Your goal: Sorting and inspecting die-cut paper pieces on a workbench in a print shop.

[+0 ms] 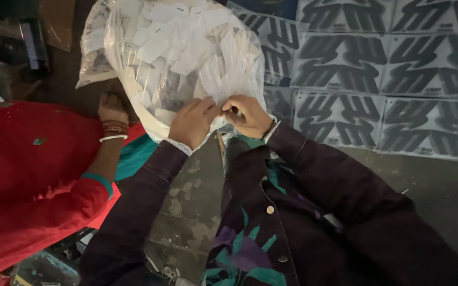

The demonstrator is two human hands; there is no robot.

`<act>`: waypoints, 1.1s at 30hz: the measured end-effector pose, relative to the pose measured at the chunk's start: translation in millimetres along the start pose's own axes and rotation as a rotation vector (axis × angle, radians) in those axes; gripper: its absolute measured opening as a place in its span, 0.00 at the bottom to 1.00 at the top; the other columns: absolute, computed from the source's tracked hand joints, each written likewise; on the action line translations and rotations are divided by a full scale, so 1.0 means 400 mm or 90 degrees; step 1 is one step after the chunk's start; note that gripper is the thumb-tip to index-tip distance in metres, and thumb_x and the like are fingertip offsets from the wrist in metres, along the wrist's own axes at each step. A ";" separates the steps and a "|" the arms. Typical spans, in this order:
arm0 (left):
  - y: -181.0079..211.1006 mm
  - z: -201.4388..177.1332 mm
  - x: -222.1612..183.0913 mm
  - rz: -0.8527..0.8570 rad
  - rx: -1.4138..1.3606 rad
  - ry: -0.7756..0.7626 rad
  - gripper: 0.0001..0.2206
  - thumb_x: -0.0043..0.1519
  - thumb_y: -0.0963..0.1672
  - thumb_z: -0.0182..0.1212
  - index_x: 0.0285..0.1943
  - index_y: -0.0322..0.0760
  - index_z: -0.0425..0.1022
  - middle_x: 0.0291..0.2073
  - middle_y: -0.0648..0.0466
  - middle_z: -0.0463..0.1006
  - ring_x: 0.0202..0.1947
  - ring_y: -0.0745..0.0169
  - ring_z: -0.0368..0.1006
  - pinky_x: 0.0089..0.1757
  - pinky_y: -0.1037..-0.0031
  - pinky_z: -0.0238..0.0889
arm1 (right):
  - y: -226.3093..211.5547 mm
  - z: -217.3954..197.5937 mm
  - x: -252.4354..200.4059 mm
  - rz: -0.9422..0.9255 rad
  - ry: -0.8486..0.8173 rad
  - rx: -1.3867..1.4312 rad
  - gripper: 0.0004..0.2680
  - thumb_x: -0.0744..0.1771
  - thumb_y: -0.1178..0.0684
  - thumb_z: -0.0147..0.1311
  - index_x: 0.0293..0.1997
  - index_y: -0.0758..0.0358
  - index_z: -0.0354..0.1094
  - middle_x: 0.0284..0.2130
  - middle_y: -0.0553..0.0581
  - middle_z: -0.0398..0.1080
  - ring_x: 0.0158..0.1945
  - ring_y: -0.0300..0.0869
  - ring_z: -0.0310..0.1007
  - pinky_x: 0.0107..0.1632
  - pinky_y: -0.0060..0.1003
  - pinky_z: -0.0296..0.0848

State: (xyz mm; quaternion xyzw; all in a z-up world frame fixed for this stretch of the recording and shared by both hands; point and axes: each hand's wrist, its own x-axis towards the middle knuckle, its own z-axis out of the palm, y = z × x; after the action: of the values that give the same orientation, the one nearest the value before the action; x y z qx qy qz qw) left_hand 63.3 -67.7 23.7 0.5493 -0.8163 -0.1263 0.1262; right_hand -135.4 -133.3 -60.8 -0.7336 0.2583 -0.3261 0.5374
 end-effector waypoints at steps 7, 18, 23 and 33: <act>0.019 0.015 0.001 0.153 0.175 0.091 0.10 0.58 0.41 0.60 0.48 0.36 0.77 0.47 0.55 0.74 0.51 0.53 0.71 0.51 0.62 0.67 | -0.001 0.000 0.003 0.040 0.007 0.015 0.04 0.66 0.61 0.61 0.39 0.67 0.69 0.30 0.60 0.70 0.30 0.47 0.70 0.34 0.40 0.68; 0.017 0.078 -0.050 -0.127 -0.122 0.172 0.10 0.61 0.38 0.63 0.43 0.30 0.64 0.37 0.40 0.66 0.42 0.34 0.63 0.42 0.51 0.57 | -0.087 -0.016 0.014 -0.113 0.002 -0.130 0.07 0.63 0.67 0.57 0.41 0.65 0.69 0.33 0.60 0.71 0.38 0.58 0.69 0.42 0.49 0.65; -0.017 0.112 -0.098 -0.204 -0.252 0.205 0.11 0.56 0.33 0.52 0.46 0.31 0.64 0.36 0.43 0.67 0.39 0.40 0.67 0.42 0.57 0.62 | -0.022 -0.005 -0.013 -0.113 0.022 -0.084 0.07 0.64 0.67 0.55 0.42 0.65 0.68 0.35 0.60 0.71 0.39 0.57 0.70 0.43 0.49 0.66; 0.056 0.130 -0.056 -0.200 -0.231 0.310 0.09 0.62 0.37 0.63 0.50 0.38 0.76 0.46 0.46 0.79 0.46 0.48 0.77 0.47 0.66 0.71 | -0.136 -0.029 0.001 -0.106 -0.032 -0.087 0.07 0.65 0.63 0.60 0.46 0.66 0.68 0.37 0.62 0.71 0.42 0.57 0.70 0.42 0.50 0.67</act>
State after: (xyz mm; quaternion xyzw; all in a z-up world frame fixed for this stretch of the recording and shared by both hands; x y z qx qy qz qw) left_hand 34.0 -35.2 -18.8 0.6513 -0.6316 -0.1521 0.3921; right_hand -142.3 -125.1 -6.1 -0.7954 0.2044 -0.3326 0.4637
